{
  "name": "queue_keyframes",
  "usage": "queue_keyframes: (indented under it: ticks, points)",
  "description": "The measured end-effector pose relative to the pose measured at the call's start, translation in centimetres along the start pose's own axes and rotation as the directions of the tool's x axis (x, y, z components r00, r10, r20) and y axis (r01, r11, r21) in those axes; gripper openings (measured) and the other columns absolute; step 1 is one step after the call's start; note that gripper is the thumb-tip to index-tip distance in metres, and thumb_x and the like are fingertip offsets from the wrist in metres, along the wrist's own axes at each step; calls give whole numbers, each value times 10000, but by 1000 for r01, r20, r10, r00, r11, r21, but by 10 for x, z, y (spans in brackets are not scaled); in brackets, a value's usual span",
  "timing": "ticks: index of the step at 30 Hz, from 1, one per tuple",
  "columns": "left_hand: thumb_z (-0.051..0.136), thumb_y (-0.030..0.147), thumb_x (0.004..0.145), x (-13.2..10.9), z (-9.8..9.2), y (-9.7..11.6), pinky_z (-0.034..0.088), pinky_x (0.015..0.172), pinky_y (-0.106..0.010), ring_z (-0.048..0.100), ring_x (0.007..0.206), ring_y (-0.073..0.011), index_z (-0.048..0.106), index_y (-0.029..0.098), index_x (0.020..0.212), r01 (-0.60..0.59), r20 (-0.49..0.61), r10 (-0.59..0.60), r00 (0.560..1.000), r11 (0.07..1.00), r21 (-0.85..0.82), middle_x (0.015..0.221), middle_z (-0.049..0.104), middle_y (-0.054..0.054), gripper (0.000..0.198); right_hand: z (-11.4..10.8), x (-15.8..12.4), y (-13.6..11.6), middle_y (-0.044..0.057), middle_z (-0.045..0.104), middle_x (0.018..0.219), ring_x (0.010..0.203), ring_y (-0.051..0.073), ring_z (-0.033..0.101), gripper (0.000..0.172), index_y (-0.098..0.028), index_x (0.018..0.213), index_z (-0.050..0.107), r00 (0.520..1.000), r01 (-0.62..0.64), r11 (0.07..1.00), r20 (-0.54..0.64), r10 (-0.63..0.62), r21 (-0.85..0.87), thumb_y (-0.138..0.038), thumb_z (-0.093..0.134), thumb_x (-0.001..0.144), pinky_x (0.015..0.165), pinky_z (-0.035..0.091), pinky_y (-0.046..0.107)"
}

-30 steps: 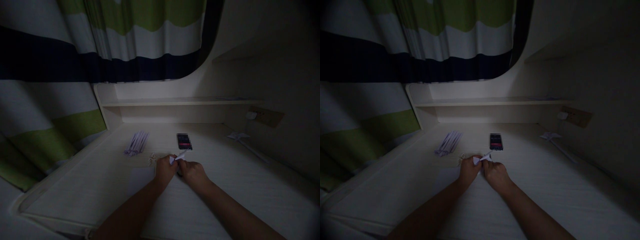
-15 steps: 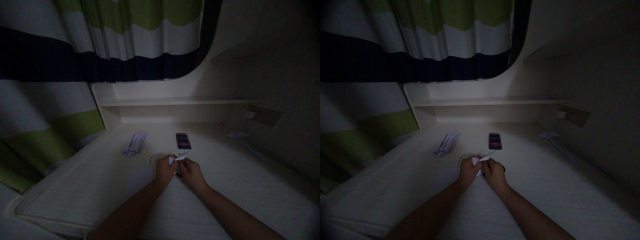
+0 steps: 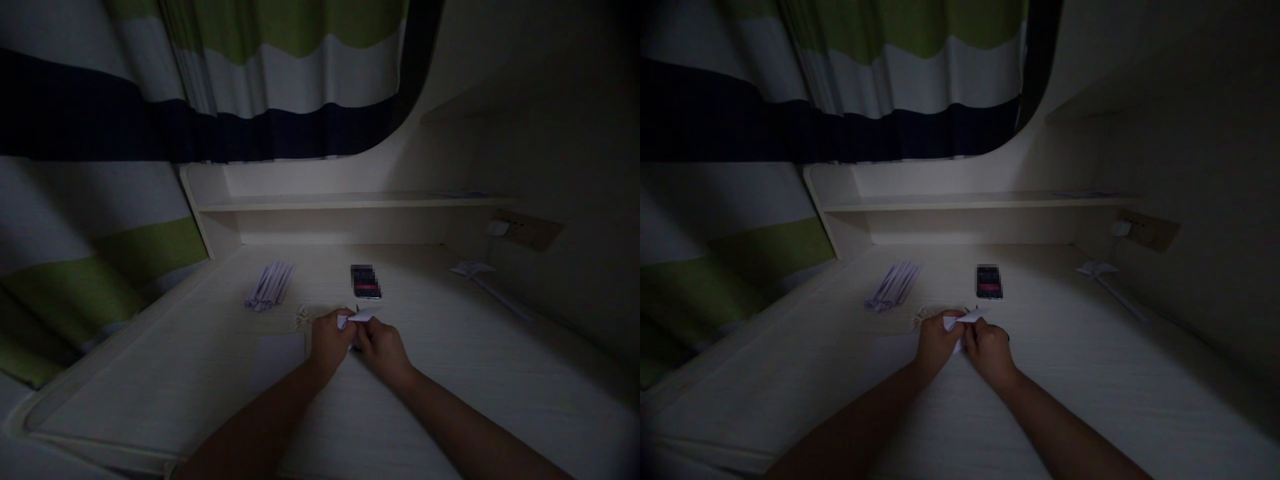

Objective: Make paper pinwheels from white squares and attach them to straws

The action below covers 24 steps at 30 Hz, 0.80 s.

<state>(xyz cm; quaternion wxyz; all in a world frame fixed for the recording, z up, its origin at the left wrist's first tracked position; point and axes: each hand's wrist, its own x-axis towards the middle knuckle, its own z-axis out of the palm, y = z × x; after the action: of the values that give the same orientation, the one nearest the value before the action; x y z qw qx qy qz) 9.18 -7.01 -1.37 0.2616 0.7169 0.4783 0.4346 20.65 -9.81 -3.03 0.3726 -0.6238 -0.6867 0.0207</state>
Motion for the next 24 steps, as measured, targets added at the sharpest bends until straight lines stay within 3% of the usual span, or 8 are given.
queue_keyframes:
  ticks: [2, 5, 8, 11, 14, 19, 21, 24]
  points:
    - [518, 186, 681, 0, 0, 0, 465, 623, -212, 606, 630, -115, 659, 182, 828, 10, -7, -10, 1000, 1000, -13, 721, 676, -11, 204, 0, 0, 1, 78, 623, 603, 540, 155, 569, 270, -123, 747, 570, 1000, 23, 1000, -2, -23, -14, -281, 355, 790, 520, 383, 232]
    - [529, 170, 672, -1, 0, 1, 471, 648, -217, 611, 666, -118, 659, 189, 835, 13, -26, -13, 1000, 999, -31, 758, 679, -8, 210, -1, 2, -3, 55, 608, 606, 531, 149, 553, 237, -136, 744, 559, 998, -65, 954, 16, 63, 292, -300, 389, 765, 501, 381, 232]
    - [528, 145, 667, -2, 0, 1, 470, 677, -217, 613, 687, -115, 659, 190, 836, -14, -39, 12, 999, 999, -45, 775, 680, -4, 219, -2, 5, -9, -24, 486, 437, 379, 98, 434, 205, -168, 597, 499, 960, -274, 693, 146, 240, 667, -339, 472, 707, 385, 316, 206]
    - [524, 137, 668, -2, 0, 1, 460, 715, -214, 613, 726, -115, 658, 184, 833, -70, -47, 68, 997, 996, -51, 801, 680, -7, 217, -4, 7, -12, -83, 319, 320, 271, 47, 263, 304, -195, 445, 381, 893, -429, 404, 314, 321, 808, -361, 544, 641, 302, 194, 189]
    - [520, 137, 670, -1, 0, 1, 454, 721, -214, 610, 744, -115, 656, 189, 832, -83, -38, 81, 996, 995, -58, 815, 678, -6, 218, -4, 8, -10, -85, 304, 289, 242, 32, 220, 357, -190, 404, 367, 870, -471, 301, 380, 312, 829, -379, 581, 617, 278, 127, 186]
    - [531, 208, 666, 3, 0, 1, 449, 565, -210, 587, 588, -115, 659, 173, 805, 66, -63, -72, 995, 994, -88, 674, 662, -5, 193, 0, 6, -7, -65, 387, 320, 269, 51, 296, 349, -169, 523, 477, 920, -386, 458, 297, 256, 801, -463, 522, 706, 295, 200, 184]
    - [539, 223, 653, 5, -1, 0, 437, 532, -204, 576, 565, -116, 658, 162, 782, 129, -80, -140, 987, 984, -124, 636, 650, -4, 186, -2, 5, -4, -53, 447, 380, 311, 75, 374, 319, -156, 692, 550, 949, -314, 631, 220, 225, 710, -468, 498, 729, 324, 263, 191]
    - [542, 235, 646, 7, -1, -2, 428, 519, -201, 570, 557, -115, 655, 151, 764, 171, -93, -187, 978, 971, -165, 626, 642, -7, 183, -9, 4, 1, -14, 564, 516, 432, 114, 507, 328, -146, 936, 553, 997, -73, 932, 11, 74, 355, -413, 491, 755, 435, 367, 215]
